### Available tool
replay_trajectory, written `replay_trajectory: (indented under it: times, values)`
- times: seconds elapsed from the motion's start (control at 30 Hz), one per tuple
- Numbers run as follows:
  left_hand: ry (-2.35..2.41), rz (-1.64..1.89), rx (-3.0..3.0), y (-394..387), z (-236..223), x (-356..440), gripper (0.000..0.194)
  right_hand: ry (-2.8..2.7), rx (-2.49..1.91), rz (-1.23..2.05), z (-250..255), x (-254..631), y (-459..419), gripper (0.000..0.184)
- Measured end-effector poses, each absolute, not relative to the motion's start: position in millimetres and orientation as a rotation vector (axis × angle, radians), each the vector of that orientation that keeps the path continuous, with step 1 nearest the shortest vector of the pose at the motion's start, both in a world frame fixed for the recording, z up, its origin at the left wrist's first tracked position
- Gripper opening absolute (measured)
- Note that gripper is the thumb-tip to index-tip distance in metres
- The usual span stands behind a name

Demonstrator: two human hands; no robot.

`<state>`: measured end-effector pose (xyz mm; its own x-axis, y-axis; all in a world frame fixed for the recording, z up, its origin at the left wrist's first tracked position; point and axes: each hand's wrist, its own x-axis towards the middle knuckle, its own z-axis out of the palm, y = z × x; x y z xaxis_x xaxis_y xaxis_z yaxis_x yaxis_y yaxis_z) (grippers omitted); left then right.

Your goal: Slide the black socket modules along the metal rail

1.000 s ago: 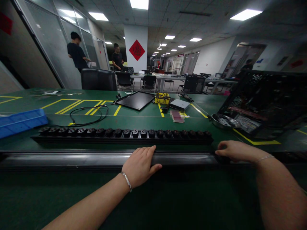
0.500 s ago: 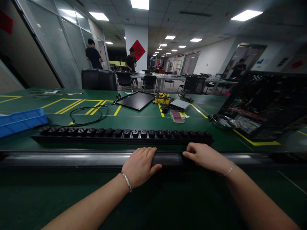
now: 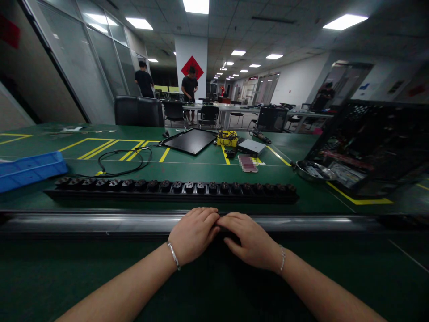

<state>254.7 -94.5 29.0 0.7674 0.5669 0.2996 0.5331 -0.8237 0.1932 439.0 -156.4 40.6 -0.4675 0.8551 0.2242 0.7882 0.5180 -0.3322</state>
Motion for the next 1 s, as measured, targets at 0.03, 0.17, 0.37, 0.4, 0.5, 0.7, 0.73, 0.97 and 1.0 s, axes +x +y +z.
replay_trajectory:
  times: [0.03, 0.17, 0.37, 0.4, 0.5, 0.7, 0.73, 0.97, 1.0]
  values:
    - [0.901, 0.535, 2.856, -94, 30, 253, 0.025, -2.419, -1.369, 0.163, 36, 439, -156, 0.040]
    - [0.944, 0.510, 2.846, -93, 36, 242, 0.030, -2.495, -1.405, -0.136, 24, 437, -155, 0.040]
    - [1.231, 0.282, 2.885, -94, 51, 217, 0.038, -2.537, -1.434, -0.208, 22, 435, -155, 0.036]
    - [1.291, 0.223, 2.883, -93, 53, 211, 0.040, -2.535, -1.437, -0.212, 22, 435, -155, 0.035]
    - [1.465, -0.006, 2.848, -89, 60, 194, 0.046, -2.523, -1.442, -0.230, 21, 435, -156, 0.034]
    - [1.642, -0.396, 2.684, -74, 78, 162, 0.056, -2.515, -1.467, -0.237, 21, 435, -157, 0.035]
    - [1.653, -0.418, 2.651, -71, 80, 156, 0.057, -2.516, -1.469, -0.237, 21, 434, -157, 0.035]
    - [1.820, -0.324, 2.501, -44, 63, 72, 0.055, -2.519, -1.491, -0.225, 20, 434, -156, 0.034]
    - [1.893, -0.381, 2.424, -38, 57, 53, 0.056, -2.514, -1.495, -0.226, 19, 434, -156, 0.034]
